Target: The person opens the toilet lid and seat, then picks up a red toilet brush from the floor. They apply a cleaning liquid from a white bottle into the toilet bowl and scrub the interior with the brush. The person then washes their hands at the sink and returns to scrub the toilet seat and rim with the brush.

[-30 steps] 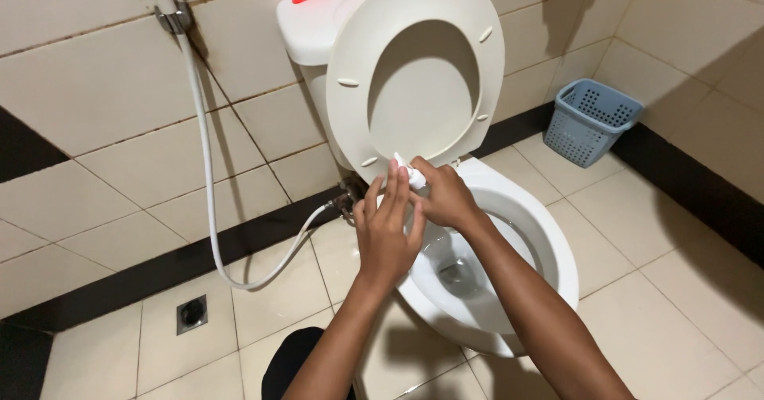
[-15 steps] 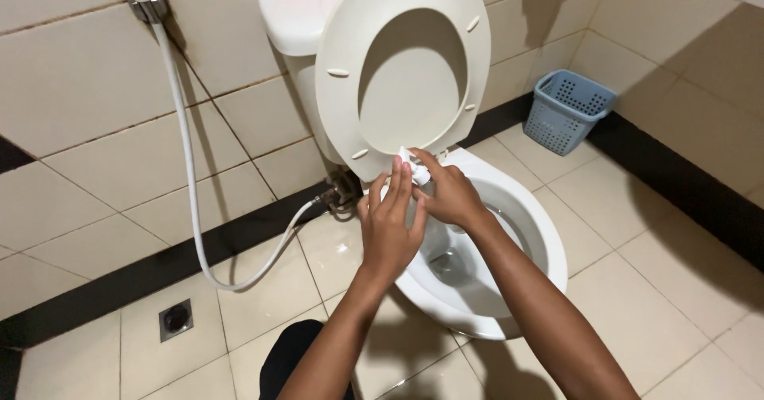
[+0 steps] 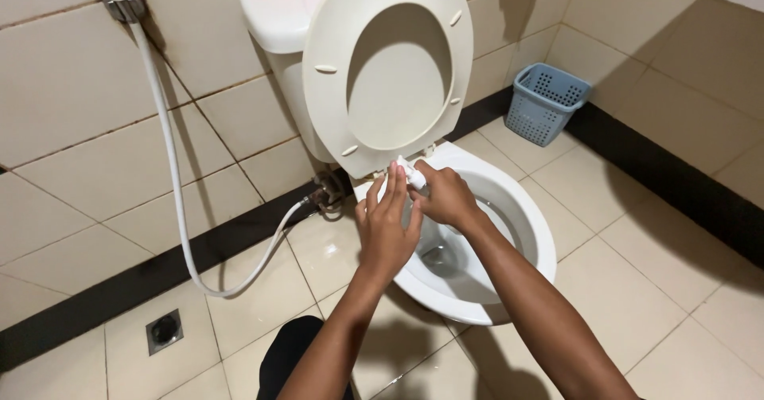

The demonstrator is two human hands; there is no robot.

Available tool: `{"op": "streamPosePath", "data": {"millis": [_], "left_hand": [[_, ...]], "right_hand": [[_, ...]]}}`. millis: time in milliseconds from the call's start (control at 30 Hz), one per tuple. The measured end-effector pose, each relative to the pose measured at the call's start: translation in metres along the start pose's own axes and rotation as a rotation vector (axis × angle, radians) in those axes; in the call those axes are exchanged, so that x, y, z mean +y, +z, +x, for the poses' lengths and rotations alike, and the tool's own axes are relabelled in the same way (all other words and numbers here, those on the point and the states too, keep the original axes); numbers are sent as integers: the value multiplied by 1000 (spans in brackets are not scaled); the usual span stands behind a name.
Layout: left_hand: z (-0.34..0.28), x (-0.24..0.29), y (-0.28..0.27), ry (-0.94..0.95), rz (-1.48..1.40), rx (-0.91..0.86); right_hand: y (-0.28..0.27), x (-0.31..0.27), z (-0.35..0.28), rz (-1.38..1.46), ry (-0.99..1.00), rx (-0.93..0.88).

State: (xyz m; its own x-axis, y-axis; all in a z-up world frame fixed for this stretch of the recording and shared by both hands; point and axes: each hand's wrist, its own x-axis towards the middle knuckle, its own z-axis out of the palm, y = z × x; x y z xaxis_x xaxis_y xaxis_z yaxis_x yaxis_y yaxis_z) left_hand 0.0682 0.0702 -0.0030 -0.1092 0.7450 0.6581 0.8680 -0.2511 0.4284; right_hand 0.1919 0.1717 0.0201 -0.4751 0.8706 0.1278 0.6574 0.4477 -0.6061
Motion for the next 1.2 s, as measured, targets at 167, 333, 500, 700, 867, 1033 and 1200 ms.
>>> {"op": "streamPosePath", "data": {"millis": [167, 333, 500, 700, 867, 1033, 1200], "left_hand": [[3, -4, -1, 11, -5, -18], [17, -6, -3, 29, -1, -42], [38, -4, 0, 90, -30, -29], [56, 1, 6, 125, -78, -16], [60, 3, 11, 83, -100, -26], [59, -2, 12, 54, -111, -41], [53, -11, 16, 60, -62, -51]], "right_hand": [[-3, -7, -2, -25, 22, 75], [-6, -8, 2, 14, -4, 150], [-20, -18, 7, 12, 84, 156], [-27, -11, 20, 61, 43, 255], [-21, -2, 27, 24, 40, 318], [-10, 7, 30, 33, 24, 341], [-11, -5, 24, 51, 98, 258]]}}
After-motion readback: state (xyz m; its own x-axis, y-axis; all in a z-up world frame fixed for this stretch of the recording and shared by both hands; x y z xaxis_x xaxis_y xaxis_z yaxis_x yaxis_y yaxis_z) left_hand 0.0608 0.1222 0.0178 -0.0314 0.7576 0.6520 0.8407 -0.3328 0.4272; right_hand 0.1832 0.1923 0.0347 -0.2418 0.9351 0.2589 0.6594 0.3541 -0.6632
